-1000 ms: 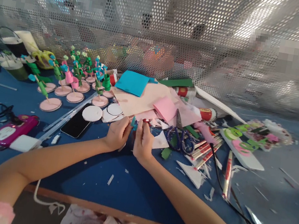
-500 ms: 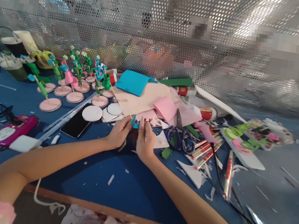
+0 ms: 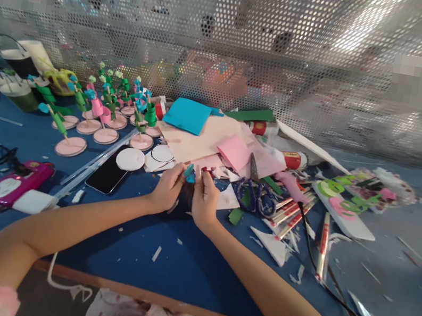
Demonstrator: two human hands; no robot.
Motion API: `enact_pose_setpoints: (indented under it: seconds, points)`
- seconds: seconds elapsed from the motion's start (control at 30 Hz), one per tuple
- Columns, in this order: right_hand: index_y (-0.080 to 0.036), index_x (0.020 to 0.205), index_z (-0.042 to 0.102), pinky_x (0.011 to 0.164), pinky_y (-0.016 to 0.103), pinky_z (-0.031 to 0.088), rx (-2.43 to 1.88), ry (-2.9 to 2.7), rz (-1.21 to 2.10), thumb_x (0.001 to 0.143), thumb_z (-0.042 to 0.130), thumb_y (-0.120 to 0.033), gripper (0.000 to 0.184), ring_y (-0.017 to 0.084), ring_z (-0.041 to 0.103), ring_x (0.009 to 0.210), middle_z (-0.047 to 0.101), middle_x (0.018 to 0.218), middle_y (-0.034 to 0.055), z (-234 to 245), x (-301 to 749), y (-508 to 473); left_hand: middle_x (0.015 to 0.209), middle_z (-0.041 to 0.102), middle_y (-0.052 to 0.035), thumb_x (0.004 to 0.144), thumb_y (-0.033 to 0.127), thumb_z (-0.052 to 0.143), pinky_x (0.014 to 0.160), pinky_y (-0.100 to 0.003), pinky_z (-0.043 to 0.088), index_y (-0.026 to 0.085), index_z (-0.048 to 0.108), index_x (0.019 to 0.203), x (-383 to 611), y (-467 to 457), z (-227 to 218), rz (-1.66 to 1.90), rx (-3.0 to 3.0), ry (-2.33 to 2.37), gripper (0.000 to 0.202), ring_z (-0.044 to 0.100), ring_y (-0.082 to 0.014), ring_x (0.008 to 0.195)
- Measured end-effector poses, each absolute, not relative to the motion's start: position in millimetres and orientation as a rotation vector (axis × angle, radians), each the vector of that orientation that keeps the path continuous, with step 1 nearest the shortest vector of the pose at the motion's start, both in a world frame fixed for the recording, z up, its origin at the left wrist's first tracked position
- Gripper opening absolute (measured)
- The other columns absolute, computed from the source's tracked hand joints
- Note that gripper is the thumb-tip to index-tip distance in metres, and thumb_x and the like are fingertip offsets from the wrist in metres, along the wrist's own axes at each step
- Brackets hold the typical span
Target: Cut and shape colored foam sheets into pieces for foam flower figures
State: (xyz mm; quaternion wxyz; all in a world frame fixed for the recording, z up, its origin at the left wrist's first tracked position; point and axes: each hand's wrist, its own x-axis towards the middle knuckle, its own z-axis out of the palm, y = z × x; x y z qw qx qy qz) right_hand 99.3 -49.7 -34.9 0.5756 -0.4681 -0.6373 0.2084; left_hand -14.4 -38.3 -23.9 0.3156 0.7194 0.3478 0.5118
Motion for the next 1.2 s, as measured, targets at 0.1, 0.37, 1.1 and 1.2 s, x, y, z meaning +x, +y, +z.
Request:
enact_pose_setpoints:
  seconds: [0.1,0.37,1.1,1.2]
  points:
    - [-0.022,0.066,0.033,0.044,0.021,0.026,-1.104,-1.502,0.449,0.089,0.034,-0.039,0.028,0.007,0.031,0.044,0.033,0.051,-0.0067,-34.8,99.7,-50.2,0.058,0.04,0.0027,0.09,0.048,0.031,0.052,-0.025,0.033,0.02,0.039,0.07,-12.5,-39.0,-25.1,1.361,1.882,0.933,0.035,0.039,-0.0116,0.054]
    - [-0.021,0.076,0.042,0.046,0.022,0.028,-1.137,-1.504,0.293,0.089,0.037,-0.031,0.018,0.009,0.038,0.044,0.042,0.054,-0.0051,-36.0,99.8,-53.9,0.062,0.041,0.0025,0.092,0.041,0.032,0.054,-0.025,0.032,0.019,0.04,0.073,-6.8,-41.3,-32.6,1.406,1.772,1.073,0.03,0.04,-0.0115,0.057]
    - [-0.02,0.072,0.042,0.044,0.021,0.028,-1.034,-1.447,0.569,0.09,0.038,-0.038,0.026,0.006,0.031,0.043,0.033,0.051,-0.007,-37.2,98.9,-52.5,0.066,0.044,0.0014,0.093,0.027,0.032,0.056,-0.023,0.036,0.018,0.042,0.077,-9.7,-45.4,-24.8,1.464,1.988,1.006,0.021,0.043,-0.0106,0.058]
    - [-0.02,0.071,0.042,0.044,0.021,0.03,-1.03,-1.439,0.587,0.089,0.038,-0.039,0.027,0.007,0.032,0.044,0.034,0.053,-0.0065,-36.9,100.0,-51.8,0.068,0.045,0.0009,0.093,0.025,0.033,0.057,-0.023,0.037,0.018,0.043,0.079,-10.1,-45.1,-25.1,1.468,2.011,0.975,0.018,0.044,-0.0108,0.061]
